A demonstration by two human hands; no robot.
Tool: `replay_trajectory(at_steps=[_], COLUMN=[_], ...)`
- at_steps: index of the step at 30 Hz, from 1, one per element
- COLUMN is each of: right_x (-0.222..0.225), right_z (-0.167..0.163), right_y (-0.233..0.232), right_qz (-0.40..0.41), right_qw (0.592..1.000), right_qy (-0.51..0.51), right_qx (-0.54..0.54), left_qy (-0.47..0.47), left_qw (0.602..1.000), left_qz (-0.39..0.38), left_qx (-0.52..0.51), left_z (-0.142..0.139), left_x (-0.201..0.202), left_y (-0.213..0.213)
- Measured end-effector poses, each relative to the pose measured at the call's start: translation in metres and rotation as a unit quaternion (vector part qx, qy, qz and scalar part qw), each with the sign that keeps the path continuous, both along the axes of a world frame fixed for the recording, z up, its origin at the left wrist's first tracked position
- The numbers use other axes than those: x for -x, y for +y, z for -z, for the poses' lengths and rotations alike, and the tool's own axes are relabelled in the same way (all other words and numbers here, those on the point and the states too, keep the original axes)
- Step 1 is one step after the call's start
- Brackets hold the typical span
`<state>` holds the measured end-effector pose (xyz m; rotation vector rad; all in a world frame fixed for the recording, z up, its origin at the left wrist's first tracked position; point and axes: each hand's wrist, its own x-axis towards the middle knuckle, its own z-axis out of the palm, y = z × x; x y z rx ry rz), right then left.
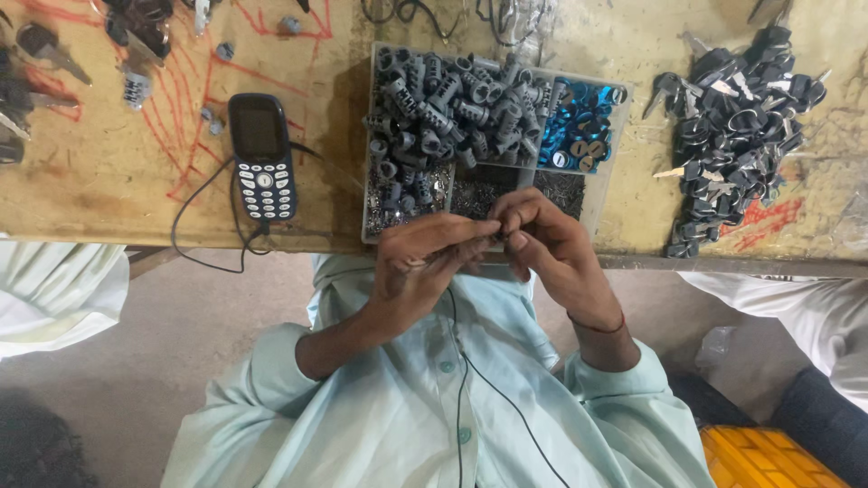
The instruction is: The person sits at a workbench assembling ignition suppressor caps. They pick a gray ribbed cap and a spring or terminal from a compartment tray, insert the spring into the cap by hand, press the parts together, and place the finished assembly onto a pile of completed caps on the bench.
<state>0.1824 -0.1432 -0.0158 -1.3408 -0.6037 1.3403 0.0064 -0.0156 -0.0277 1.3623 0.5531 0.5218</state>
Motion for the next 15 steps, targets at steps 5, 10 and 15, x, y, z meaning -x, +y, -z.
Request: replay_trajectory(at_steps=[5, 10, 15], right_x=[0.0053, 0.0092, 0.0102], right_z=[-0.0005, 0.0005, -0.0005], right_y=[-0.0015, -0.0007, 0.0004], right_qz=[-0.025, 0.005, -0.019], right_qw=[0.999, 0.999, 0.998], right_qy=[-0.019, 0.017, -0.033], right_qx=[-0.04, -0.039, -0.049], left_qy=[-0.019, -0.043, -0.018], left_qw=[0.992, 0.996, 0.996], left_qz=[-0.009, 0.008, -0.032], left_qx=[0.126, -0.074, -0.083], left_z=[0.0022, -0.0004, -0.0053], left_x=[-0.0046, -0.0005, -0.0037], left_y=[-0.0035, 0.0031, -0.0027])
